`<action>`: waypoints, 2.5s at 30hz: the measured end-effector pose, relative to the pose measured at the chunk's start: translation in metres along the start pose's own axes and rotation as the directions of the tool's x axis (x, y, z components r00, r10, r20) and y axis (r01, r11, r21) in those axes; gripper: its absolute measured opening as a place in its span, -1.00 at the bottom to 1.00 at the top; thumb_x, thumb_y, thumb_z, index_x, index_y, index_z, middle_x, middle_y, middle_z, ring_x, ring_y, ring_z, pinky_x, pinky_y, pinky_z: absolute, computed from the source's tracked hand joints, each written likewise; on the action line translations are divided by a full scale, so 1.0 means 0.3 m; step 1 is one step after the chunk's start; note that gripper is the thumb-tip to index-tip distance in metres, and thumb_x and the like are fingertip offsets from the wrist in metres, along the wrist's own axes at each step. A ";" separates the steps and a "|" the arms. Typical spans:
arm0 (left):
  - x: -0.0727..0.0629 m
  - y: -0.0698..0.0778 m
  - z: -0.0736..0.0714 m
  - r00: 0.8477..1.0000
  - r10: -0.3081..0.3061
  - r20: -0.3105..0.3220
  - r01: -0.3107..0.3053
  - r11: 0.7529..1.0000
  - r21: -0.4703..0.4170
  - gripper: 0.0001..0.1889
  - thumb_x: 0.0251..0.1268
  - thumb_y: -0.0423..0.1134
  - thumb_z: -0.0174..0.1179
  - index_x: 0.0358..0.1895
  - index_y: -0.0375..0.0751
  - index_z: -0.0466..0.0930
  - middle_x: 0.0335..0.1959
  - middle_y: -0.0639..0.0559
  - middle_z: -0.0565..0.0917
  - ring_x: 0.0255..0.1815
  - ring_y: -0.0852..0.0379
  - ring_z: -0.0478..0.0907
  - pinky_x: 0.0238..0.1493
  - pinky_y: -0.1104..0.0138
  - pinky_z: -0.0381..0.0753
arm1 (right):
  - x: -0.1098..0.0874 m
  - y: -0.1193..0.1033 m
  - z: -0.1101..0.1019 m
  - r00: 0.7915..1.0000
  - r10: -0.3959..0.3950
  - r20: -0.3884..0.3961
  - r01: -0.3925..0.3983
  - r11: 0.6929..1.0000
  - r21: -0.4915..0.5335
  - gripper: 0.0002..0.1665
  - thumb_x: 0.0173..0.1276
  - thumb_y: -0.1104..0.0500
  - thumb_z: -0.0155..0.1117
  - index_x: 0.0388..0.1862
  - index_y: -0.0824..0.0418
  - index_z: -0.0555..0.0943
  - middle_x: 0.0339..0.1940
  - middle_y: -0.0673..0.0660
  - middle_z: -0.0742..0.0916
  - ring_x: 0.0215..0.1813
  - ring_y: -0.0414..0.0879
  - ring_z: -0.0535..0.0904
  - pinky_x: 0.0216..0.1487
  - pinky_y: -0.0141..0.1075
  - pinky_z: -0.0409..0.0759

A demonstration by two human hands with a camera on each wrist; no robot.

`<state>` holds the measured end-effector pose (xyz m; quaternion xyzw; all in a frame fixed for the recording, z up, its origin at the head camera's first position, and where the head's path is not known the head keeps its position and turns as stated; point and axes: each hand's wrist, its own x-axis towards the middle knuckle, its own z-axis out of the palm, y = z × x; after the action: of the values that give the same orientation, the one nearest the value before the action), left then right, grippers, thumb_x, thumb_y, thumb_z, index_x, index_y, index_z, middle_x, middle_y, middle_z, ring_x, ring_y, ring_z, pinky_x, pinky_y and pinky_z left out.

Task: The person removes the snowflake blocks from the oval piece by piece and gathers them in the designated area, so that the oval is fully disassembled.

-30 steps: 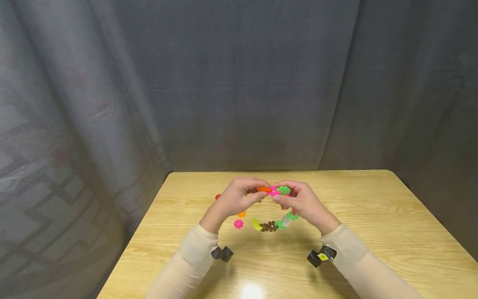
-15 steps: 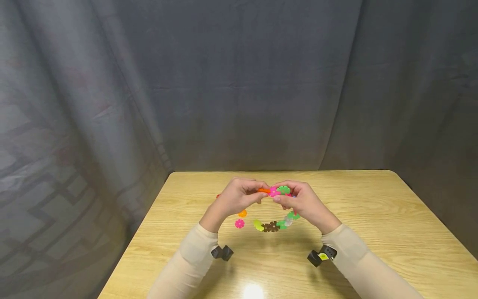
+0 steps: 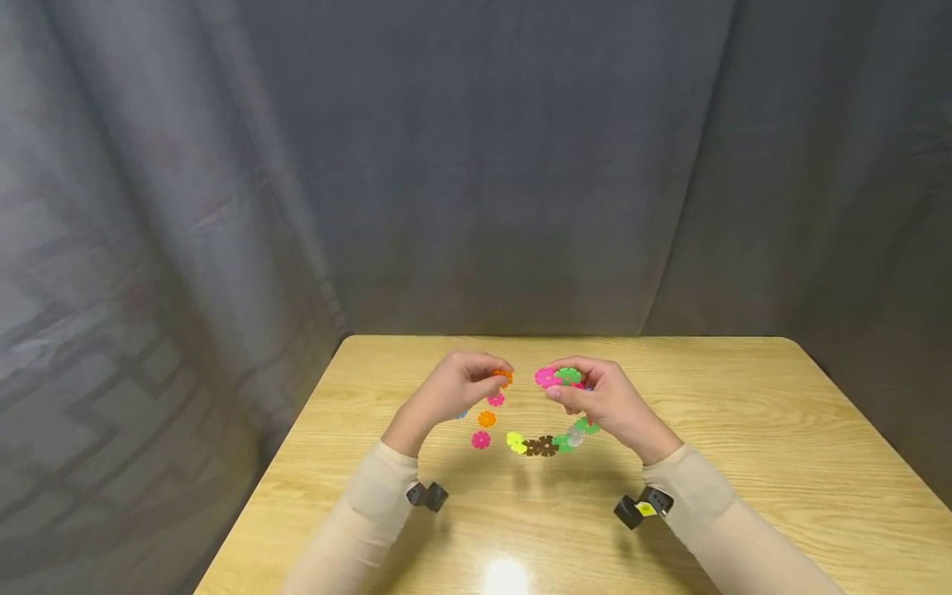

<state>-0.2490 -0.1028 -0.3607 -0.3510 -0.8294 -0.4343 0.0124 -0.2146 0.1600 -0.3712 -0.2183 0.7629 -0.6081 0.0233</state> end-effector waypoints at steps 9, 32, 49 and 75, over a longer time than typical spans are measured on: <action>-0.069 -0.222 0.003 0.922 -0.343 0.182 0.298 0.925 0.234 -0.62 0.28 -0.46 0.01 0.08 -0.22 0.69 -0.14 -0.03 0.67 -0.70 0.22 0.16 -0.59 0.39 0.26 | -0.009 0.014 -0.007 1.000 0.015 0.007 -0.015 1.000 0.010 -0.63 0.29 0.11 0.43 0.05 0.17 0.66 -0.50 0.16 0.63 -0.50 -0.12 0.47 -0.70 -0.38 0.33; -0.065 -0.181 0.021 0.936 -0.317 0.155 0.259 0.916 0.306 -0.63 0.33 -0.20 0.27 0.15 -0.25 0.62 0.01 -0.05 0.67 -0.09 0.10 0.60 -0.05 0.21 0.60 | -0.027 0.024 -0.014 0.999 -0.010 0.047 0.010 1.000 0.011 -0.62 0.32 0.14 0.39 0.11 0.15 0.66 -0.38 0.27 0.65 -0.45 -0.03 0.50 -0.56 -0.28 0.47; 0.003 0.100 0.101 0.930 0.365 -0.053 -0.357 0.927 0.113 -0.61 0.08 -0.29 0.48 0.03 -0.19 0.68 -0.09 0.09 0.62 -0.32 0.28 0.55 -0.37 0.43 0.57 | -0.029 0.015 -0.004 0.996 -0.063 0.066 0.061 0.998 0.020 -0.67 0.39 0.19 0.30 0.12 0.19 0.66 -0.41 0.28 0.64 -0.43 0.07 0.49 -0.56 -0.20 0.47; 0.021 0.076 0.126 0.872 0.446 -0.202 -0.449 0.893 0.033 -0.80 0.14 -0.36 0.43 -0.15 -0.20 0.74 -0.12 0.02 0.69 -0.25 0.27 0.60 -0.25 0.38 0.63 | -0.016 -0.004 0.024 0.994 -0.113 0.004 0.113 0.992 0.058 -0.80 0.47 0.16 0.20 -0.16 0.30 0.63 -0.44 0.27 0.64 -0.44 0.01 0.54 -0.46 -0.21 0.53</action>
<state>-0.2294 -0.0631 -0.3659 -0.4869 -0.7167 -0.4597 0.1949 -0.2078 0.1548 -0.3732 -0.2624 0.7313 -0.6296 -0.0020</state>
